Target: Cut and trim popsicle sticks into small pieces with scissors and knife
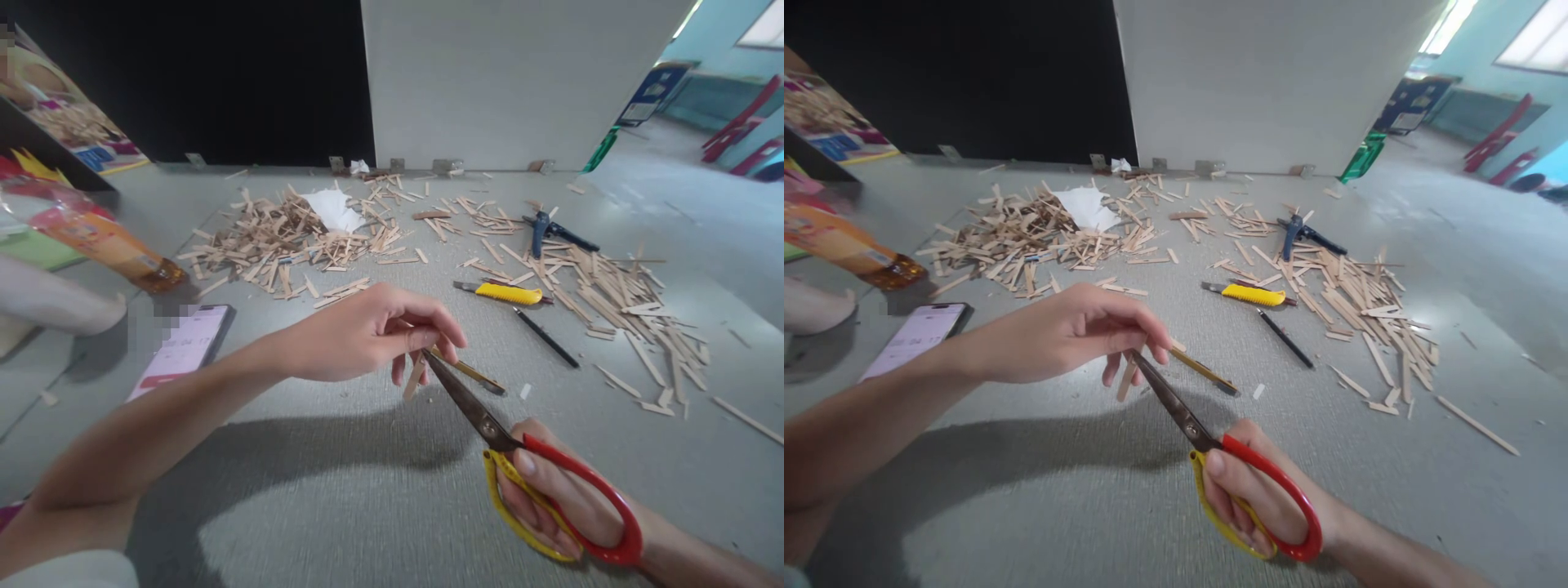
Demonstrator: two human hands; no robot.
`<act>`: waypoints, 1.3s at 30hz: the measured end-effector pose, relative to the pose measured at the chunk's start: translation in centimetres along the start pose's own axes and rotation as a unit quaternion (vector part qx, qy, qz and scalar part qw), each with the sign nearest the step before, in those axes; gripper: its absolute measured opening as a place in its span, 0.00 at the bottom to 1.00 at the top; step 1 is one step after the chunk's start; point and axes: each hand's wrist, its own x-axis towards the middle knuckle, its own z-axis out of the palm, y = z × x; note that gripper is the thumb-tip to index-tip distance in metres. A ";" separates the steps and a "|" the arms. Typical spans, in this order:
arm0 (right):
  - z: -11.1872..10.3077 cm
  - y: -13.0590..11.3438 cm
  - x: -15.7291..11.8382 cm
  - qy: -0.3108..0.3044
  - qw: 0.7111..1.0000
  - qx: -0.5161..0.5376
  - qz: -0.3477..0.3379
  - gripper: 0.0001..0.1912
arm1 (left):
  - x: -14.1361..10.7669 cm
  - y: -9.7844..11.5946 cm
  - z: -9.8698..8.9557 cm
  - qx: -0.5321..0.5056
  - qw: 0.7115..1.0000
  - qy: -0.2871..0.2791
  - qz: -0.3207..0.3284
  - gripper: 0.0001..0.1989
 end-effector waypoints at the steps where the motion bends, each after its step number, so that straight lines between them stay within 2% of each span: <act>1: 0.1 0.0 -0.1 0.007 1.000 -0.001 0.001 0.38 | 0.1 0.0 -0.1 0.002 1.000 0.002 -0.004 0.08; 11: 0.4 -0.1 -0.4 0.097 0.994 0.046 0.016 0.38 | 0.1 0.4 0.0 0.016 0.996 0.078 -0.034 0.07; 15: 0.4 -0.4 -0.4 0.080 0.996 0.045 -0.003 0.37 | 0.1 0.3 0.0 0.014 0.996 0.085 -0.032 0.06; 20: 0.2 -0.3 -0.3 0.075 0.997 -0.016 -0.027 0.36 | 0.1 0.2 0.0 -0.010 0.996 0.085 -0.028 0.07; 23: 0.3 -0.2 -0.4 0.088 0.995 -0.044 -0.022 0.37 | 0.1 0.2 0.1 -0.029 0.996 0.081 -0.028 0.09; 27: 0.4 -0.3 -1.0 0.089 0.993 -0.074 -0.009 0.37 | 0.1 0.4 0.2 -0.040 0.996 0.074 -0.027 0.06; 33: 0.3 -0.4 -1.4 0.062 0.997 -0.048 -0.002 0.37 | -0.1 0.5 0.3 -0.043 0.997 0.061 -0.015 0.07; 39: 0.8 -1.4 -0.8 0.045 0.997 -0.068 -0.006 0.38 | -0.2 0.7 0.4 -0.021 0.998 0.049 -0.017 0.07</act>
